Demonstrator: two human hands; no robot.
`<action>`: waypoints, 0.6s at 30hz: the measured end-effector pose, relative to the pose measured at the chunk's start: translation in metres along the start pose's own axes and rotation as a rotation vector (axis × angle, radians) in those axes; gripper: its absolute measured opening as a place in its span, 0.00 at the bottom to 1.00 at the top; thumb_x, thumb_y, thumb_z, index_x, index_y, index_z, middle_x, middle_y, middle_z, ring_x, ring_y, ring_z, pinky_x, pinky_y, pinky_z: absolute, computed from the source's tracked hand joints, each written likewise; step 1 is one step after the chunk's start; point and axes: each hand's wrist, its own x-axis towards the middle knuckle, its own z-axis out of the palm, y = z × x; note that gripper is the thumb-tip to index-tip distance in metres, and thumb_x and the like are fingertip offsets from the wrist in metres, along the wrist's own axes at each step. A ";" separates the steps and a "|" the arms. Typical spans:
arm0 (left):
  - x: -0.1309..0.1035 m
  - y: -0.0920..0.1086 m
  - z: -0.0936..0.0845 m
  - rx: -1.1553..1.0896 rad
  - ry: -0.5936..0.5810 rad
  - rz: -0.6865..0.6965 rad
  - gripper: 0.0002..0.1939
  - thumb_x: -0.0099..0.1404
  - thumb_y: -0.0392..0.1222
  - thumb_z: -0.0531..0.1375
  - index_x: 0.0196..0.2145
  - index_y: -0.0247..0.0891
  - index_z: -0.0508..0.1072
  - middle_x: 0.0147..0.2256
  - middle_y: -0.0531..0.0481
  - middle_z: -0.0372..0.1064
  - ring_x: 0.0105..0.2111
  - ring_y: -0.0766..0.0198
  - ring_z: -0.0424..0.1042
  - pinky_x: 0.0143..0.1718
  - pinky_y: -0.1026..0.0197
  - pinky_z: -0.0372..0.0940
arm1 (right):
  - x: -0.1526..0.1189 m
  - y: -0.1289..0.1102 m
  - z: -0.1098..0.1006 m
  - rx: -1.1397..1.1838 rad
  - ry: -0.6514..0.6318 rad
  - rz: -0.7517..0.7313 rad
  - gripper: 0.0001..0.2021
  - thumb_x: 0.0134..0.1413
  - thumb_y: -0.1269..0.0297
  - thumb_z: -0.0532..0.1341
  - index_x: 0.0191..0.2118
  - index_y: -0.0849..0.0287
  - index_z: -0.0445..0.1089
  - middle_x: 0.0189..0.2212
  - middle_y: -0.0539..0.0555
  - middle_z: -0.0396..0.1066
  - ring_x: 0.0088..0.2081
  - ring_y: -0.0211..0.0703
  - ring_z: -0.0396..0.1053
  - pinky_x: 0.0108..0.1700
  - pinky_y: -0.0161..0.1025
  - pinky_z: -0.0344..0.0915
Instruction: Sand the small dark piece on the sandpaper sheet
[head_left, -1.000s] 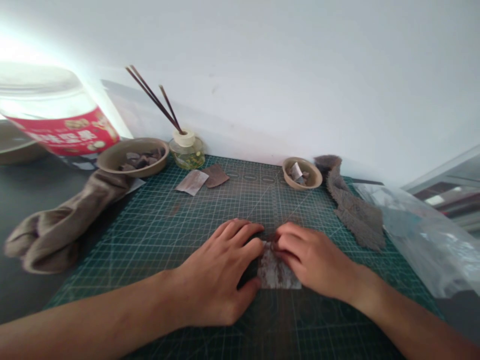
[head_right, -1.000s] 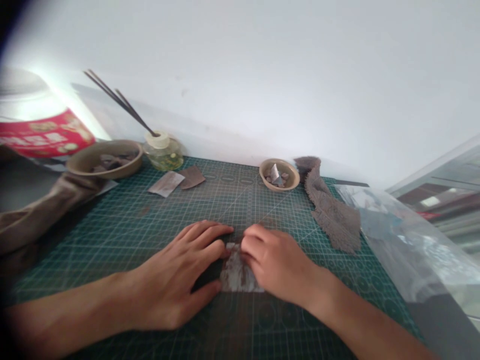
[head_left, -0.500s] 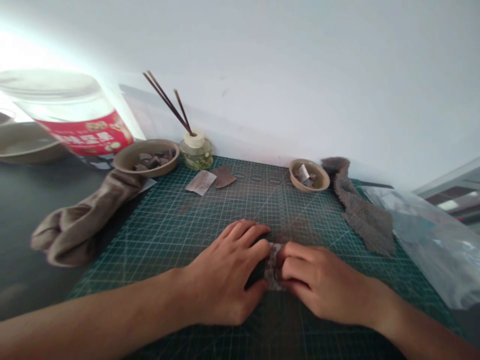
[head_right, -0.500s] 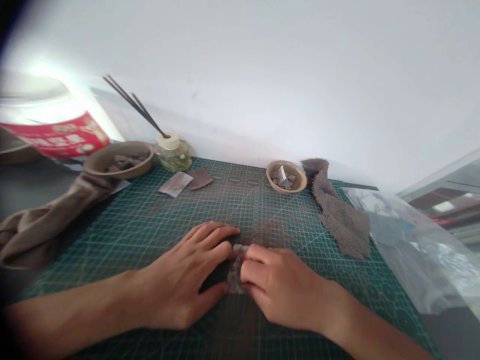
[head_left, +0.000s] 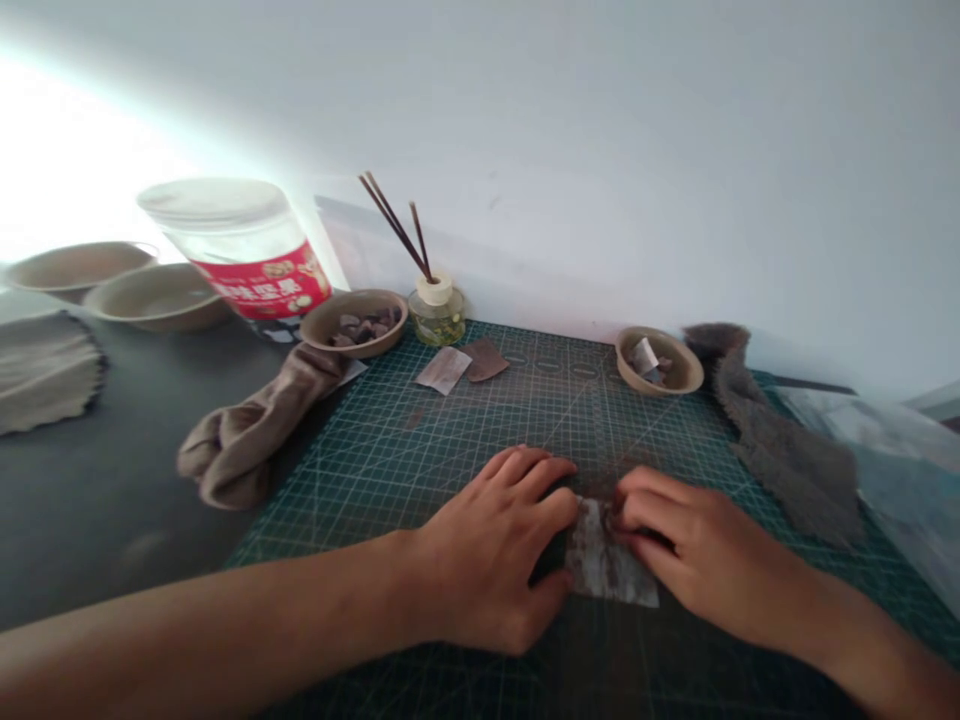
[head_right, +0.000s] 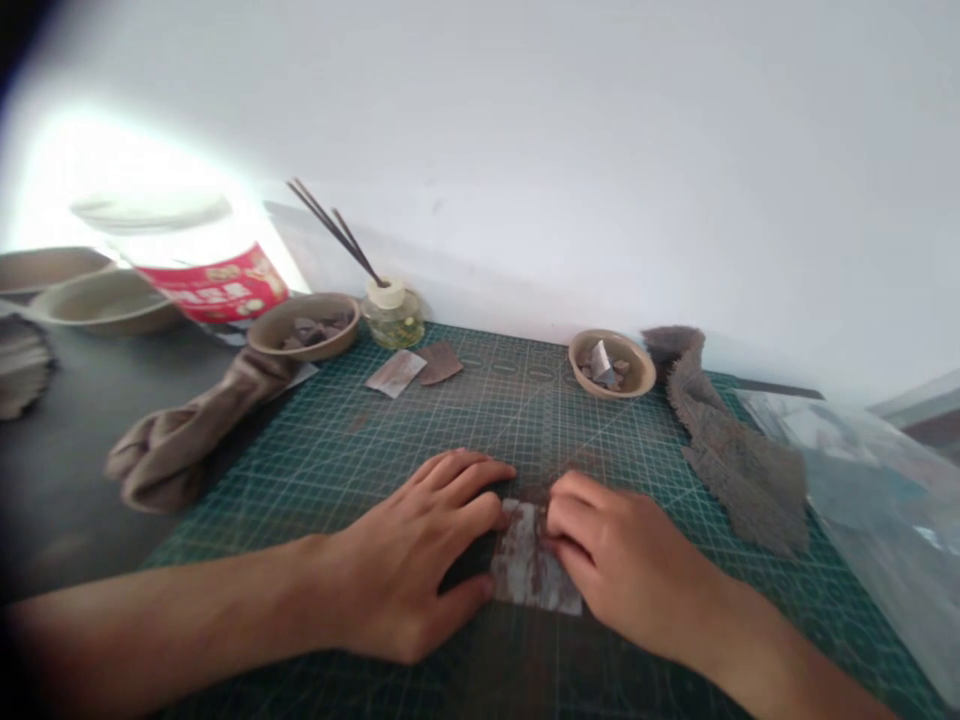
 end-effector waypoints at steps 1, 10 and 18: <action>0.000 0.000 0.000 -0.001 0.001 0.001 0.18 0.58 0.46 0.63 0.45 0.40 0.69 0.62 0.43 0.60 0.63 0.45 0.56 0.66 0.41 0.51 | 0.000 0.000 0.000 0.005 -0.043 -0.035 0.07 0.62 0.75 0.58 0.35 0.55 0.68 0.37 0.50 0.70 0.36 0.41 0.71 0.39 0.38 0.66; 0.000 0.000 0.000 0.005 0.006 0.010 0.18 0.58 0.46 0.63 0.46 0.40 0.69 0.61 0.43 0.61 0.62 0.45 0.57 0.65 0.40 0.53 | 0.000 -0.003 0.000 0.018 -0.063 -0.049 0.07 0.62 0.74 0.59 0.35 0.54 0.68 0.37 0.49 0.71 0.36 0.40 0.71 0.38 0.37 0.66; 0.000 -0.001 0.001 -0.010 -0.006 0.001 0.18 0.60 0.46 0.62 0.47 0.41 0.69 0.63 0.43 0.59 0.63 0.44 0.56 0.65 0.37 0.51 | -0.003 -0.005 -0.008 -0.021 -0.067 -0.001 0.06 0.63 0.73 0.59 0.36 0.55 0.68 0.39 0.49 0.70 0.37 0.40 0.70 0.39 0.38 0.64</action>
